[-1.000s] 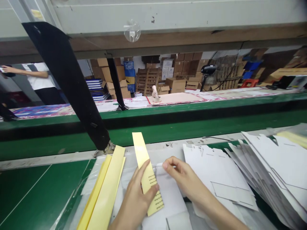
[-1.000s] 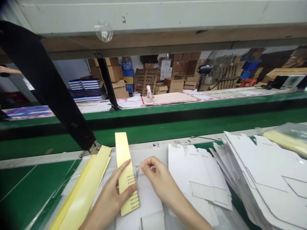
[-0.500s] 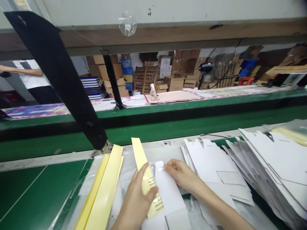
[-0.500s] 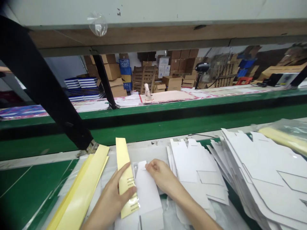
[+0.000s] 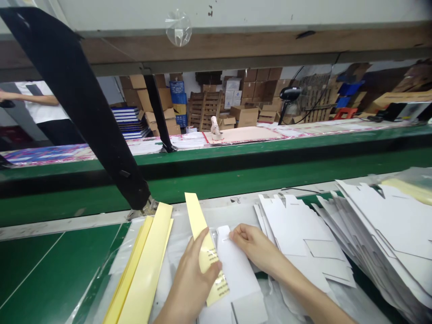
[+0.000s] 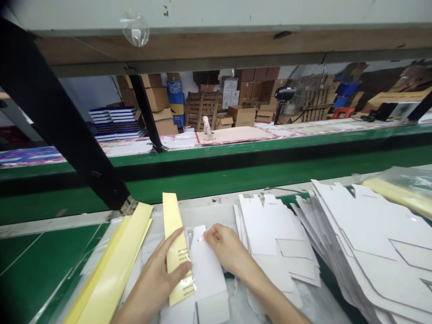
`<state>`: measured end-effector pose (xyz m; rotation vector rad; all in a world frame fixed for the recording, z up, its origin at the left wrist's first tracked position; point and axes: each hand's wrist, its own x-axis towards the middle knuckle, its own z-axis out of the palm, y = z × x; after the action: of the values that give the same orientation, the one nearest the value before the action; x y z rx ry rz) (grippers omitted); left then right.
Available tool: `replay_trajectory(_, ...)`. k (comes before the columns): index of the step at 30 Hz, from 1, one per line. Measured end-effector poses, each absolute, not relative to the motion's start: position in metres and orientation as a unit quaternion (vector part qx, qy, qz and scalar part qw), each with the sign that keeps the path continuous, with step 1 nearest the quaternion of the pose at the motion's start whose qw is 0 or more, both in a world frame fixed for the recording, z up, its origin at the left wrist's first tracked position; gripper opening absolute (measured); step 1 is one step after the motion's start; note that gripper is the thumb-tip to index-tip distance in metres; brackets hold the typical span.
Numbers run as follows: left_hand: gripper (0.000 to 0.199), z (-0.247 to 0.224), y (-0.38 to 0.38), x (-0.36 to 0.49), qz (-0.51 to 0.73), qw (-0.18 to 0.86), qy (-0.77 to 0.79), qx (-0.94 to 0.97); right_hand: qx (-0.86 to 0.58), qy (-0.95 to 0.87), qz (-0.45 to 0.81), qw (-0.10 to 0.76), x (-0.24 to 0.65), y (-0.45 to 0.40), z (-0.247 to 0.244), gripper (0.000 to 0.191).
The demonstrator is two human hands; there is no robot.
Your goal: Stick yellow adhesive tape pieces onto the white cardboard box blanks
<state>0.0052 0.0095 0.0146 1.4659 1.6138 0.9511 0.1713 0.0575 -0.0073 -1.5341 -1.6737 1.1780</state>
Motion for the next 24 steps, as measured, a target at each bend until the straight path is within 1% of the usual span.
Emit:
replay_trajectory(4, 0.056, 0.015, 0.010, 0.005, 0.359, 0.370, 0.633, 0.578, -0.596, -0.656, 0.380, 0.265, 0.170, 0.057, -0.002, 0.030)
replay_trajectory(10, 0.055, 0.013, 0.011, 0.005, 0.357, 0.364, 0.634, 0.582, -0.619, -0.665, 0.338, 0.246, 0.164, 0.053, 0.003, 0.025)
replay_trajectory(16, 0.054, 0.010, 0.011, 0.005, 0.372, 0.362, 0.630, 0.578, -0.654, -0.665, 0.283, 0.223, 0.168, 0.058, 0.006, 0.009)
replay_trajectory(21, 0.054, 0.010, 0.011, 0.004, 0.364, 0.358, 0.629, 0.586, -0.686, -0.679, 0.210, 0.154, 0.165, 0.055, 0.016, 0.037)
replay_trajectory(22, 0.054, 0.010, 0.012, 0.004, 0.356, 0.361, 0.625, 0.593, -0.680, -0.692, 0.196, 0.139, 0.162, 0.054, 0.017, 0.039)
replay_trajectory(24, 0.055, 0.010, 0.012, 0.002, 0.343, 0.370, 0.616, 0.605, -0.662, -0.716, 0.187, 0.121, 0.159, 0.054, 0.018, 0.036)
